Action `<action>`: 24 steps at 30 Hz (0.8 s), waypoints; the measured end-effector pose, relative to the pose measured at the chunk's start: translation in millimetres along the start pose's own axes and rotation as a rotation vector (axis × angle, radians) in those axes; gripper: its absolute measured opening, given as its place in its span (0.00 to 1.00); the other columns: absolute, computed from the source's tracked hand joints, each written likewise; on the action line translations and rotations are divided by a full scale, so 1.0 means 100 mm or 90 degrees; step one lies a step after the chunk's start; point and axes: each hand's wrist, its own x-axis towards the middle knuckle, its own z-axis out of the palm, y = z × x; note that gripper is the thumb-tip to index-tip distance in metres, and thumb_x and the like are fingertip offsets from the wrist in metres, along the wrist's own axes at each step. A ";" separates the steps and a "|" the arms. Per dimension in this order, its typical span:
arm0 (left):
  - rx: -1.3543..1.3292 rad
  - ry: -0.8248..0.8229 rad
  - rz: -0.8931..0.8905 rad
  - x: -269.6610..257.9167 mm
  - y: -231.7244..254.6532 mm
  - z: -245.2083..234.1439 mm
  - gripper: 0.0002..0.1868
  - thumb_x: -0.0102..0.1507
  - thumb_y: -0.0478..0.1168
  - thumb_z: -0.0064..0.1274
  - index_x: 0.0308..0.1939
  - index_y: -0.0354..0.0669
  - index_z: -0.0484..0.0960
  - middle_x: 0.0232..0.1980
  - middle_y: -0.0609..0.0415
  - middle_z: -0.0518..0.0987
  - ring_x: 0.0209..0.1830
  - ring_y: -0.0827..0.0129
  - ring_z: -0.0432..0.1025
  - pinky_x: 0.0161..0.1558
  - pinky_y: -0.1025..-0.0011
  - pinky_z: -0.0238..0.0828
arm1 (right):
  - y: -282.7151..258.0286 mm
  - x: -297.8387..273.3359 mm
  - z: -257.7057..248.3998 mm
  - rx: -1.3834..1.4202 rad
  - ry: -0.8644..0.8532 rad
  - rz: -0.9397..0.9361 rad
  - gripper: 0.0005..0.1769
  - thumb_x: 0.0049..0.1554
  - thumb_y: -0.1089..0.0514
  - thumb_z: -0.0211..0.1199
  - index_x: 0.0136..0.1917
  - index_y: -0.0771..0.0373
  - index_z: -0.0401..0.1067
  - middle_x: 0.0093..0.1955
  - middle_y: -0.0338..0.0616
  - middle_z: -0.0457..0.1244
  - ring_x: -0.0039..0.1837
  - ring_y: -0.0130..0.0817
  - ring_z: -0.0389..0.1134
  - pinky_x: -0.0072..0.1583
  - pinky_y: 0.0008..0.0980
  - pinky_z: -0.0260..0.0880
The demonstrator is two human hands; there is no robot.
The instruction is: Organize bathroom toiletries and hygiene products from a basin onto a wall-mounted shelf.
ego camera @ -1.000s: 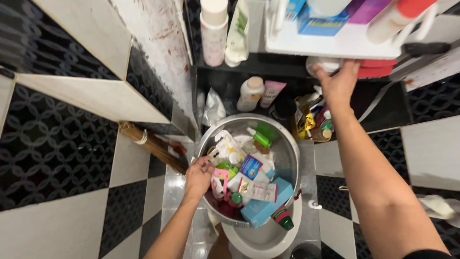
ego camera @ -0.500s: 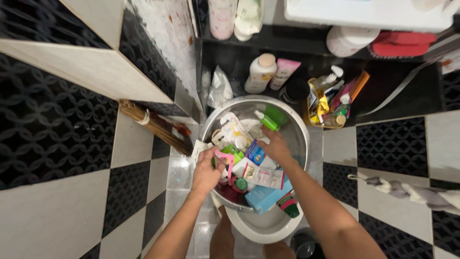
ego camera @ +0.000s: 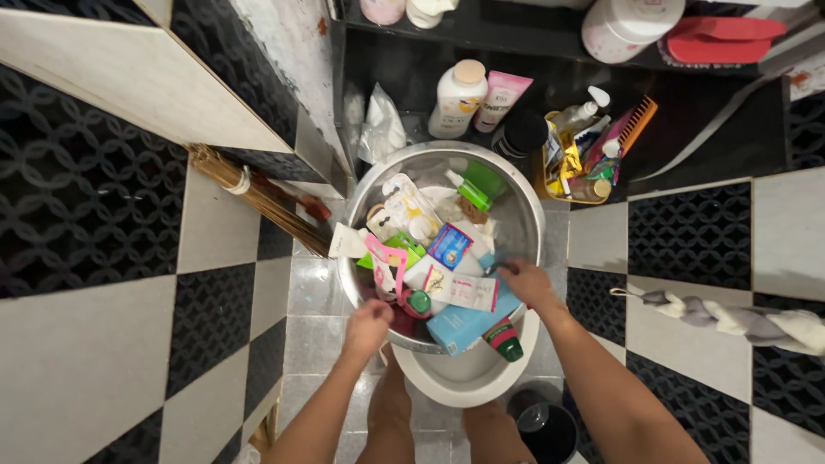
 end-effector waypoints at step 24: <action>-0.480 -0.220 -0.069 -1.42 1.71 0.69 0.55 0.52 0.46 0.67 0.76 0.58 0.49 0.68 0.52 0.70 0.56 0.61 0.74 0.49 0.57 0.77 | -0.84 -1.12 -2.25 0.418 -0.093 0.119 0.43 0.48 0.41 0.65 0.75 0.46 0.59 0.60 0.38 0.64 0.58 0.34 0.67 0.52 0.42 0.71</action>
